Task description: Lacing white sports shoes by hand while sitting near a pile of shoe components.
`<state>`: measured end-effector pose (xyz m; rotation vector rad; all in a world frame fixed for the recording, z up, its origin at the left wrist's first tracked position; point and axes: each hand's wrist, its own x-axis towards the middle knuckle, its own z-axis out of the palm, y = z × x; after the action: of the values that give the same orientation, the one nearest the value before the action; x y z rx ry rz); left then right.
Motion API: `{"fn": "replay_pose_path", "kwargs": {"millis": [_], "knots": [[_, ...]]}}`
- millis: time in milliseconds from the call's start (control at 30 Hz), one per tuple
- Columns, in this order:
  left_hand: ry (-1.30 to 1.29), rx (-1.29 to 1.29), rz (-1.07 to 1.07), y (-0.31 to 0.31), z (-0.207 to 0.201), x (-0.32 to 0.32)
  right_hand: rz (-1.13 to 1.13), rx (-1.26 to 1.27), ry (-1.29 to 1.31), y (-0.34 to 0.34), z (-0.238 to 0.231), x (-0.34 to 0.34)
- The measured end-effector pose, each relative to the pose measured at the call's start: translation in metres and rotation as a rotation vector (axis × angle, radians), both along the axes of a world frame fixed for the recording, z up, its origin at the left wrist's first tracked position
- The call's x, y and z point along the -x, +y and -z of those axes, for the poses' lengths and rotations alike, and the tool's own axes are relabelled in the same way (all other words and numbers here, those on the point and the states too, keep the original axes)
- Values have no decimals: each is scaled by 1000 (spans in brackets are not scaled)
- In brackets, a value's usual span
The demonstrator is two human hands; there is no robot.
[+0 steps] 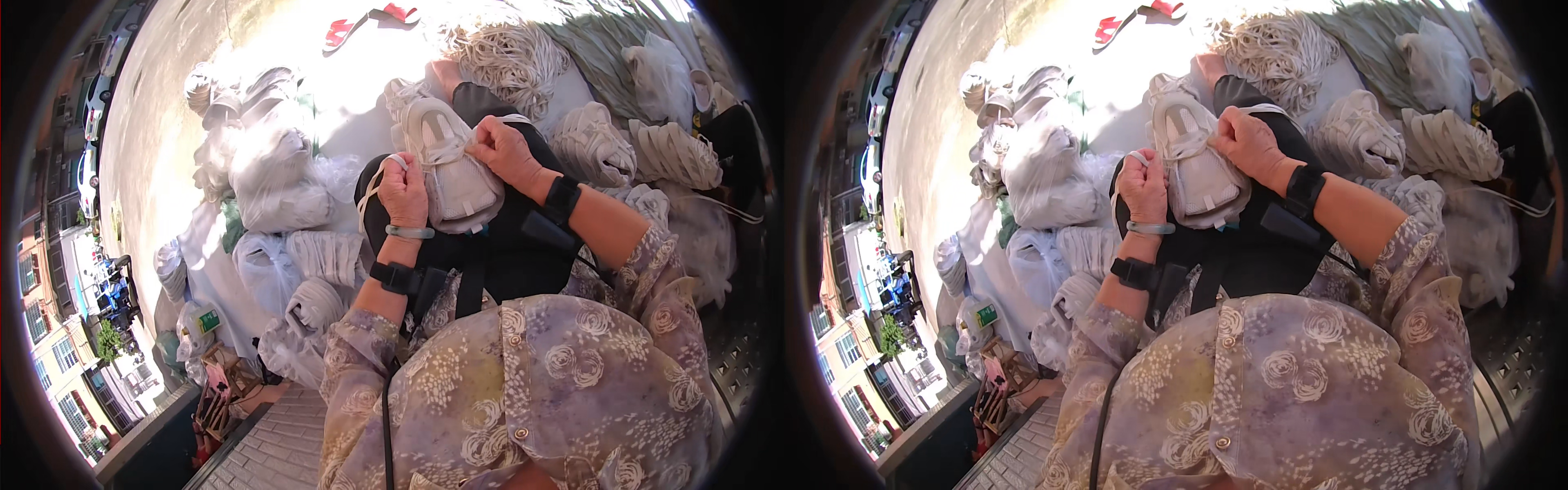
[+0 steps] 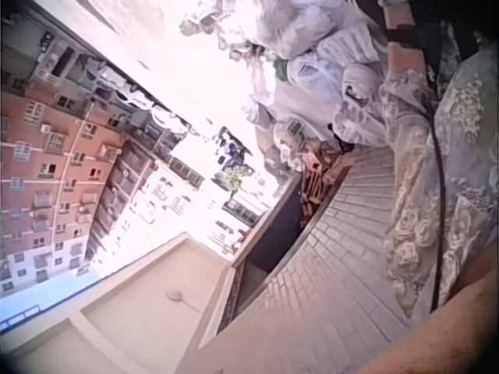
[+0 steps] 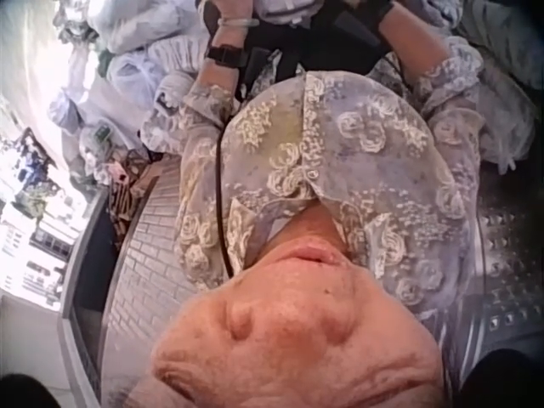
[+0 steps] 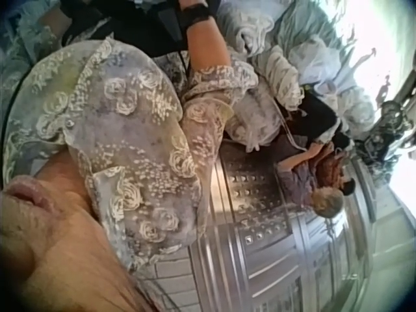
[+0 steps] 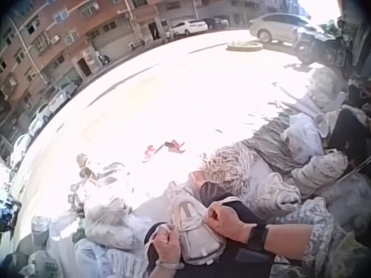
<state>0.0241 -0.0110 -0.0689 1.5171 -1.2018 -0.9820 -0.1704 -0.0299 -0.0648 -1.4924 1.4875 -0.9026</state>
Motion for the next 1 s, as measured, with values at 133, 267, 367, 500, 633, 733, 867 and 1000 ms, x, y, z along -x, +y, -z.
{"fn": "replay_pose_path", "kwargs": {"millis": [133,267,367,500,633,733,867,1000], "knots": [[-59,53,25,-2,0,1,-16,57,-18,3,1,-1],[-145,121,39,-5,-1,3,9,95,-46,5,1,-2],[-209,150,36,-5,-4,5,12,93,-61,5,0,-2],[-370,287,80,-2,-17,13,4,85,-34,5,1,-1],[-521,307,174,-4,-16,9,-4,79,-43,5,0,-3],[-496,129,240,-14,-14,5,-14,116,-54,6,1,-1],[-344,-180,157,-11,-20,-3,-48,78,-106,4,-3,4],[-520,-203,138,8,-55,5,2,171,-177,0,-15,10]]}}
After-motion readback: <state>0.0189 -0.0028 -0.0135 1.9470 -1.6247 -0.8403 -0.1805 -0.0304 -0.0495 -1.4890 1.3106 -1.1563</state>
